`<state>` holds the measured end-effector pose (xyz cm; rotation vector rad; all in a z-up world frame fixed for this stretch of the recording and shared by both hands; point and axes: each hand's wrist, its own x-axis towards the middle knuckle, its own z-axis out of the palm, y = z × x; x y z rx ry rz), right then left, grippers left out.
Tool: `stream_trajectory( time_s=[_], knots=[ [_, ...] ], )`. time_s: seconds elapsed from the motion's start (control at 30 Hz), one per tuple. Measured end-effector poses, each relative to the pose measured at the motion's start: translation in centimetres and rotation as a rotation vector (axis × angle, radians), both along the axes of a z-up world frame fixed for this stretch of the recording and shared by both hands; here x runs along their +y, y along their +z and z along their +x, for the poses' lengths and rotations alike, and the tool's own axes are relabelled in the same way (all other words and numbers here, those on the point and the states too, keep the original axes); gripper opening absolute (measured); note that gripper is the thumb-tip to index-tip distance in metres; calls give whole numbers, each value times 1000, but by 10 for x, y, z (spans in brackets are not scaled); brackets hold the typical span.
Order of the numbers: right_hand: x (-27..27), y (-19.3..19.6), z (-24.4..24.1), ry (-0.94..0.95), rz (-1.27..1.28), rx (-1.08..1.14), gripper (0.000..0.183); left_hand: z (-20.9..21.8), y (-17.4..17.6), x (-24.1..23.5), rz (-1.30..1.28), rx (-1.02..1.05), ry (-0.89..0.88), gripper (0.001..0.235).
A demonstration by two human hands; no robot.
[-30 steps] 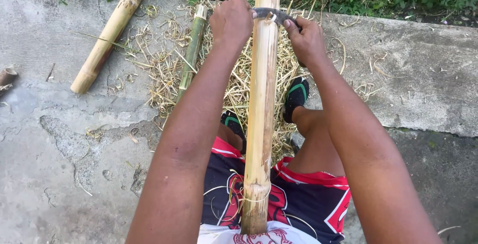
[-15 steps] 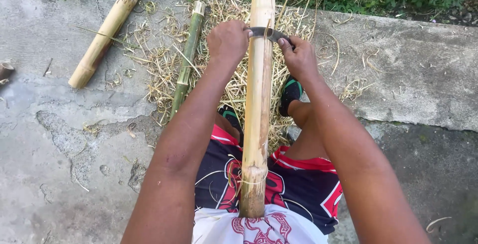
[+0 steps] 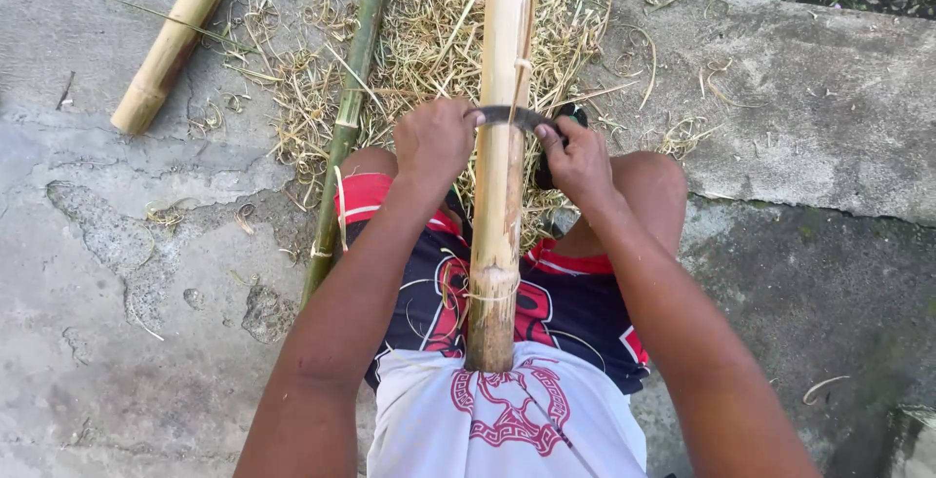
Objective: Stripping the outer layer of a bamboo pole using a sickle-like tool.
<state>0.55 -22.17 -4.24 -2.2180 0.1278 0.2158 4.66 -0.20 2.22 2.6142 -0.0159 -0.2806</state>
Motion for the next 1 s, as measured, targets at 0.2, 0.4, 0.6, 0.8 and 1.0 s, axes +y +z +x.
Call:
stream_trajectory(
  time_s=[0.2, 0.4, 0.6, 0.8, 1.0],
  knots=[
    [0, 1, -46, 30, -68, -21, 42, -47, 5, 5, 30, -49, -46, 25],
    [6, 20, -106, 31, 21, -8, 36, -107, 21, 12, -12, -2, -67, 25],
    [11, 38, -168, 72, -85, 77, 35, -167, 33, 23, -57, 59, -60, 21],
    [18, 43, -172, 15, -73, 191, 36, -142, 55, 9, 97, 303, -64, 24],
    [25, 60, -172, 20, -205, 78, 36, -130, 30, -38, 20, -151, -129, 41]
  ],
)
